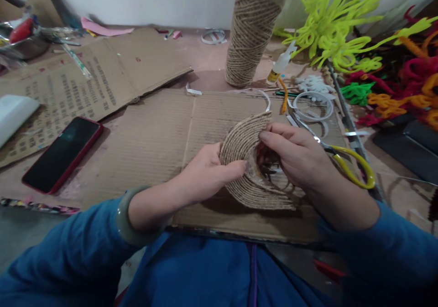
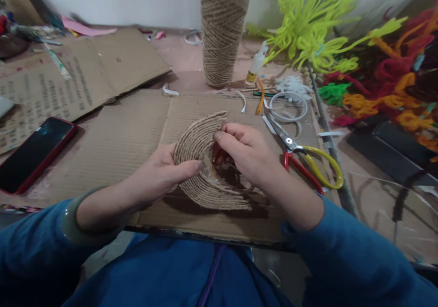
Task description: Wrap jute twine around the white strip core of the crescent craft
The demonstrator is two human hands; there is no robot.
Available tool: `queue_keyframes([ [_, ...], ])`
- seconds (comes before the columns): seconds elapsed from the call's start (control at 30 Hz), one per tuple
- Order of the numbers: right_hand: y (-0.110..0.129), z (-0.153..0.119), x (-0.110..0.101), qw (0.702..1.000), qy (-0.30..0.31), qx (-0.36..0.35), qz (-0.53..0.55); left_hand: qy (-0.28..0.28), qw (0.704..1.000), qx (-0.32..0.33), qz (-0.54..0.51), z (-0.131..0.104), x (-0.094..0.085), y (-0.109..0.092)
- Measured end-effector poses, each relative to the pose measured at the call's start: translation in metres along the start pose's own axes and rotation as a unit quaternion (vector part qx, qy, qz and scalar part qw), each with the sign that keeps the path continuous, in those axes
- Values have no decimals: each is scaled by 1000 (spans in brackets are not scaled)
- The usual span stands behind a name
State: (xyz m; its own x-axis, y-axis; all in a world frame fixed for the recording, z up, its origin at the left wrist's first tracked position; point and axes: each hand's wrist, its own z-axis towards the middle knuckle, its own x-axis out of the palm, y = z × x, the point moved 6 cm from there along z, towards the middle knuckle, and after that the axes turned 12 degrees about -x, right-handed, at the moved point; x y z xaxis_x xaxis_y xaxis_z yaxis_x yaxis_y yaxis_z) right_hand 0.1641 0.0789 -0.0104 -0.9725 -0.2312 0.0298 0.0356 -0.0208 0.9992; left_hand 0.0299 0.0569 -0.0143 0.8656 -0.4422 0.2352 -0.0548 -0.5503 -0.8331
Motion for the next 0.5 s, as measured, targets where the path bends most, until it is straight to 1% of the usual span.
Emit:
queue_keyframes([
  [0.17, -3, 0, -1, 999, 1, -5, 49, 7, 1000, 5, -26, 1, 1, -1],
  [0.23, -2, 0, -1, 999, 3, -6, 52, 8, 999, 7, -36, 1, 1, -1],
  [0.33, 0, -1, -1, 1000, -1, -9, 22, 6, 999, 11, -31, 1, 2, -2],
  [0.5, 2, -1, 1, 999, -14, -14, -34, 0, 1000, 9, 14, 1, 2, -2],
])
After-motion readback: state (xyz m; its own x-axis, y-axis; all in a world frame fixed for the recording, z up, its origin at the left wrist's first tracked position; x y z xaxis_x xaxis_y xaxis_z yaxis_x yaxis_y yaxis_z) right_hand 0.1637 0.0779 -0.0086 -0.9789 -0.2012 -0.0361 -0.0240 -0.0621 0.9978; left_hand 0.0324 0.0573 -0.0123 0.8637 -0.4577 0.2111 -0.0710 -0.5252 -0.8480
